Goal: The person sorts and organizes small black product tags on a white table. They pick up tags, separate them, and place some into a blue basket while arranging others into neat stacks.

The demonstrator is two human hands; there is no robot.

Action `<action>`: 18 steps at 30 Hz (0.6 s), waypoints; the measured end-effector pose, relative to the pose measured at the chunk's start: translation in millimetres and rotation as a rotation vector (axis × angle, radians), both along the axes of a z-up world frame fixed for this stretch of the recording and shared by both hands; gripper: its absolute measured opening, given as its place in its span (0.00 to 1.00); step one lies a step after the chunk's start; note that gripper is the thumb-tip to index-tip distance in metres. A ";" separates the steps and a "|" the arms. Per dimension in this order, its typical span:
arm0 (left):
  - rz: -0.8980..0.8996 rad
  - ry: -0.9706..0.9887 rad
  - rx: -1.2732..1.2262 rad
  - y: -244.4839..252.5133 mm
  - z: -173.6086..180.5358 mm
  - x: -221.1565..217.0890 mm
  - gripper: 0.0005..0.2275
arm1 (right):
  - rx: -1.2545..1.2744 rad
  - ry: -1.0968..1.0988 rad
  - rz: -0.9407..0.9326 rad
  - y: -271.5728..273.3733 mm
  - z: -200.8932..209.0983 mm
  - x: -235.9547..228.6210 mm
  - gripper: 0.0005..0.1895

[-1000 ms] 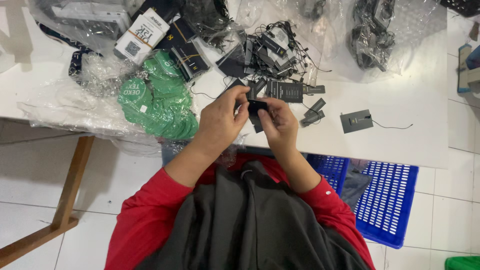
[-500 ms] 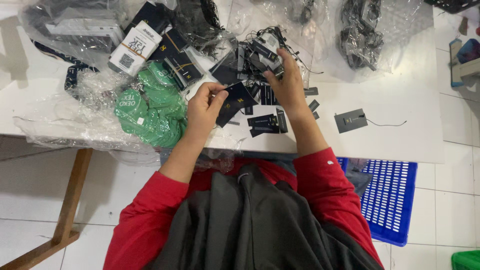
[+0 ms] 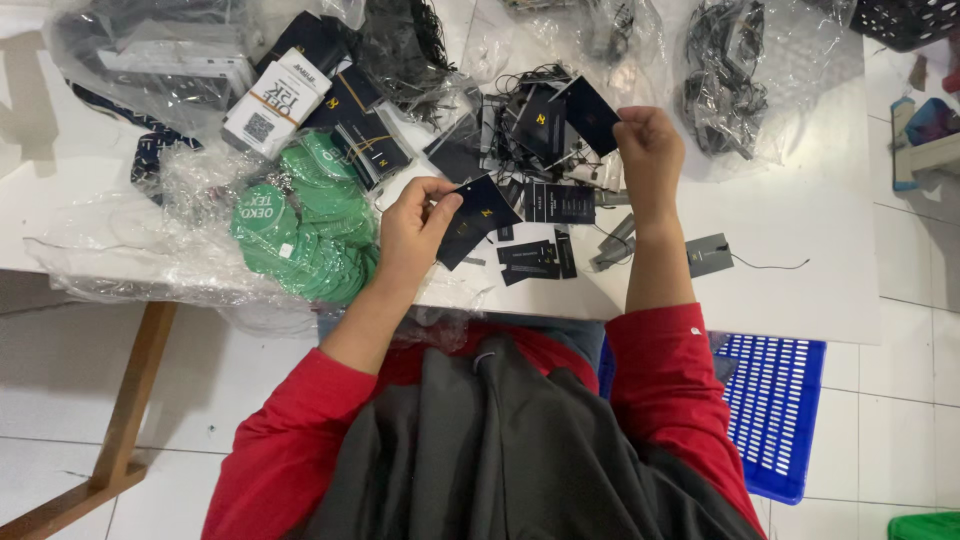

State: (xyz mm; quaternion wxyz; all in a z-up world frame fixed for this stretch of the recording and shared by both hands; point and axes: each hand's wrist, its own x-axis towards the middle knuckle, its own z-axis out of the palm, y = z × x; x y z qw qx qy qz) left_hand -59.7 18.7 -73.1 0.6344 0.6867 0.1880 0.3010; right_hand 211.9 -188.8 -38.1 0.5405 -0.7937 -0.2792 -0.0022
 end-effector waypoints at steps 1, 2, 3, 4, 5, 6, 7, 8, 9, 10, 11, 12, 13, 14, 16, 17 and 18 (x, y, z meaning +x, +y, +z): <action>-0.004 0.014 -0.020 -0.4 -0.1 -1.0 0.07 | 0.044 0.024 0.002 -2.7 0.8 -0.9 0.07; -0.007 0.029 -0.040 -0.4 -0.1 -1.2 0.07 | 0.089 0.047 0.005 -5.4 1.6 -2.3 0.06; -0.005 0.027 -0.032 -0.6 0.0 -1.4 0.07 | 0.118 0.061 0.008 -8.4 1.7 -4.8 0.05; -0.002 0.024 -0.024 -0.7 0.5 -1.6 0.07 | 0.148 0.075 0.011 -11.1 1.4 -8.1 0.05; 0.001 0.020 -0.015 -0.1 2.0 -1.1 0.07 | 0.178 0.086 0.016 -13.2 1.6 -11.1 0.05; -0.002 0.009 -0.022 0.1 4.5 -0.8 0.07 | 0.207 0.086 0.034 -14.5 1.1 -14.6 0.05; -0.006 -0.001 -0.030 -0.1 7.8 -0.8 0.07 | 0.234 0.088 0.052 -15.9 0.1 -18.3 0.05; -0.009 -0.010 -0.038 -0.5 12.3 -0.6 0.07 | 0.262 0.090 0.071 -17.5 -0.7 -21.7 0.05; -0.001 0.021 -0.007 -0.9 17.9 -0.8 0.07 | 0.266 0.100 0.056 -18.5 -1.6 -25.1 0.06; 0.007 0.052 0.023 -1.0 24.5 -1.1 0.08 | 0.270 0.110 0.041 -19.5 -2.1 -28.4 0.06; 0.015 0.082 0.055 -0.9 31.9 -1.3 0.09 | 0.276 0.120 0.027 -20.0 -1.8 -30.7 0.07; 0.101 -0.005 0.291 -1.5 39.4 -3.4 0.11 | 0.306 0.129 0.035 -20.9 -0.1 -32.5 0.07; 0.184 -0.095 0.526 -2.7 46.6 -6.7 0.12 | 0.338 0.138 0.043 -22.0 2.3 -34.6 0.07; 0.262 -0.187 0.762 -4.8 52.9 -8.9 0.14 | 0.370 0.147 0.051 -23.0 5.3 -37.2 0.07; 0.182 -0.169 0.665 -10.0 61.6 -6.9 0.14 | 0.306 -0.005 0.008 -23.7 15.4 -40.5 0.07; 0.140 -0.155 0.612 -14.0 62.4 -6.0 0.14 | 0.268 -0.076 -0.015 -25.5 20.3 -45.2 0.08; 0.058 -0.102 0.510 -17.4 61.2 -4.0 0.12 | 0.229 -0.143 -0.059 -27.2 26.1 -50.2 0.08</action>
